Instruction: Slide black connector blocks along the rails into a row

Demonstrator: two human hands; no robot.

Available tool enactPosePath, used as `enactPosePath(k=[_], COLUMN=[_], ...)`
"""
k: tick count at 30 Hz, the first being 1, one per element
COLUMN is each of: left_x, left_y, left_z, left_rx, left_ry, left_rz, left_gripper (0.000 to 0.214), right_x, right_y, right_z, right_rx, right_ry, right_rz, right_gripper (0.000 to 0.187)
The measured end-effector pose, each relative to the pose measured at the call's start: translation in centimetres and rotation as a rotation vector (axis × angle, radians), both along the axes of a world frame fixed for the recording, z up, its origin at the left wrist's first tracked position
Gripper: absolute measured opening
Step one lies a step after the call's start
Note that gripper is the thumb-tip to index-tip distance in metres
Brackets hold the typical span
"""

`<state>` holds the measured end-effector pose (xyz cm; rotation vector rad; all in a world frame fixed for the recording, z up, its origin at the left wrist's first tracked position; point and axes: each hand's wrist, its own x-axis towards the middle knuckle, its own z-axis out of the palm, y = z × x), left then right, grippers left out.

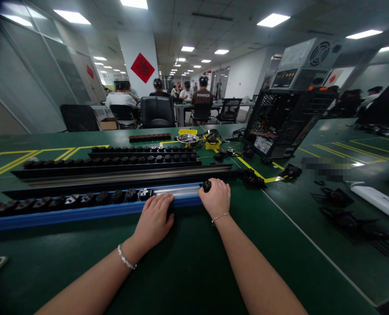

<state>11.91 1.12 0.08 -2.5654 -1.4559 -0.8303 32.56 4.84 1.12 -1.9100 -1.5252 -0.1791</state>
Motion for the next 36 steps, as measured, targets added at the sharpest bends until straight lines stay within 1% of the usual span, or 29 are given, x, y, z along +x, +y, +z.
enactPosePath(k=[13,19,31,36], left_x=[0.0,0.0,0.0,0.1], left_y=[0.1,0.0,0.0,0.0], left_z=[0.0,0.2,0.0,-0.1], left_rx=[-0.005,-0.018,-0.014,-0.005], left_ry=[-0.003,-0.008,-0.002,-0.003], left_rz=[-0.007,-0.005,-0.003,-0.002], left_gripper=[0.045,0.045,0.045,0.046], right_x=[0.7,1.4,1.8,2.0], right_y=[0.1,0.3,0.1,0.3], right_z=[-0.1,-0.4,0.2,0.1], right_rx=[-0.004,0.027,-0.034,-0.031], right_ry=[0.015,0.013,0.085,0.098], right_rz=[-0.024,-0.036,-0.055,-0.066], right_gripper=[0.034,0.037,0.037,0.038])
